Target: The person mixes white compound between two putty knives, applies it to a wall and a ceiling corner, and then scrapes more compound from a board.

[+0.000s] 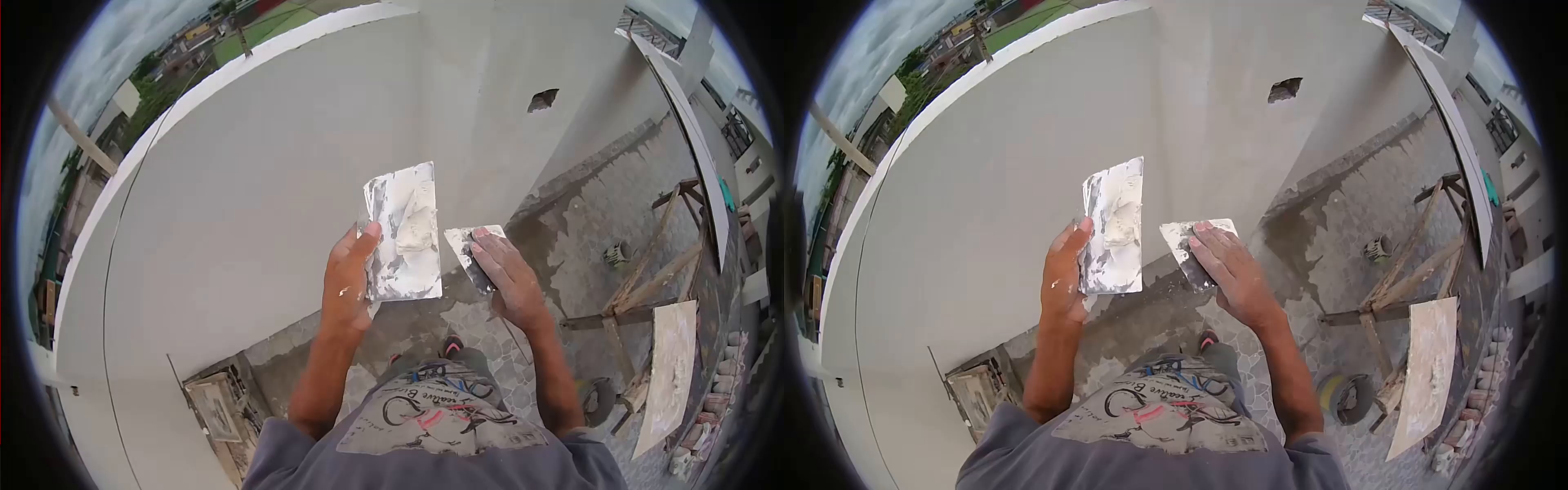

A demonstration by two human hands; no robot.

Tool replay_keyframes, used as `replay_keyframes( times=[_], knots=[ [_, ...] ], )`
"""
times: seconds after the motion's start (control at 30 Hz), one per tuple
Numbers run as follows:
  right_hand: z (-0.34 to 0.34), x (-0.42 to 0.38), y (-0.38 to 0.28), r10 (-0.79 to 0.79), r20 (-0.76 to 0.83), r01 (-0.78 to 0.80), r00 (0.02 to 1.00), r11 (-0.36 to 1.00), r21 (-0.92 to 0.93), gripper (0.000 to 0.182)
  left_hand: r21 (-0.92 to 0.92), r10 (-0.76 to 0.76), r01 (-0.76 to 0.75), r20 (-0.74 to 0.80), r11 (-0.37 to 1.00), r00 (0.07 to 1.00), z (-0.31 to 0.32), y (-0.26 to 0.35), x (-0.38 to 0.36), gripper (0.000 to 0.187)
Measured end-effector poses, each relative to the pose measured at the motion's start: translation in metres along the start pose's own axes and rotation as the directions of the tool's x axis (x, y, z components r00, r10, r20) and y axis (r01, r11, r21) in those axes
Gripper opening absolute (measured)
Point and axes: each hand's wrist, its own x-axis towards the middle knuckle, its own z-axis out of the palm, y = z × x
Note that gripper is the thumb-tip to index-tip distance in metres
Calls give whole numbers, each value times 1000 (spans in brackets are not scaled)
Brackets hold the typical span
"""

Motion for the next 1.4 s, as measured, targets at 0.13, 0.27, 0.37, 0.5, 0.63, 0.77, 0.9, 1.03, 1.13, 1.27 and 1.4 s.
replay_keyframes(
  times=[0.13,0.27,0.37,0.5,0.63,0.77,0.9,1.03,1.13,1.27,1.4],
  knots=[
    [3,-15,-21,522,-116,-470,845,829,304,27,162,321,-314,-16,935,947,3,9,6,44],
    [-5,-14,-60,713,-123,-563,690,636,528,19,313,559,-531,-2,788,829,8,1,11,43],
    [2,-10,-79,685,-99,-562,722,663,494,19,423,642,-587,16,690,767,12,-1,9,43],
    [14,4,-91,693,-150,-519,705,648,558,19,532,755,-678,104,507,647,17,-11,6,41],
    [15,19,-99,710,-152,-515,688,625,587,21,587,825,-742,209,324,526,16,-27,1,32],
    [14,33,-101,745,-113,-530,657,563,634,20,603,824,-796,425,51,375,13,-33,6,24],
    [18,36,-97,750,-128,-507,649,552,662,19,616,746,-786,546,-50,381,11,-35,5,22],
    [20,37,-90,706,-176,-498,686,632,593,19,657,693,-747,587,-105,419,12,-34,1,28],
    [20,37,-89,758,-97,-537,645,540,648,19,674,662,-727,604,-128,444,17,-31,-2,32],
    [22,36,-86,801,-43,-535,597,438,722,20,683,631,-714,625,-155,460,14,-35,-1,39],
    [24,35,-81,828,-85,-507,554,416,755,21,735,562,-666,607,-128,562,10,-39,-7,44]
  ],
)
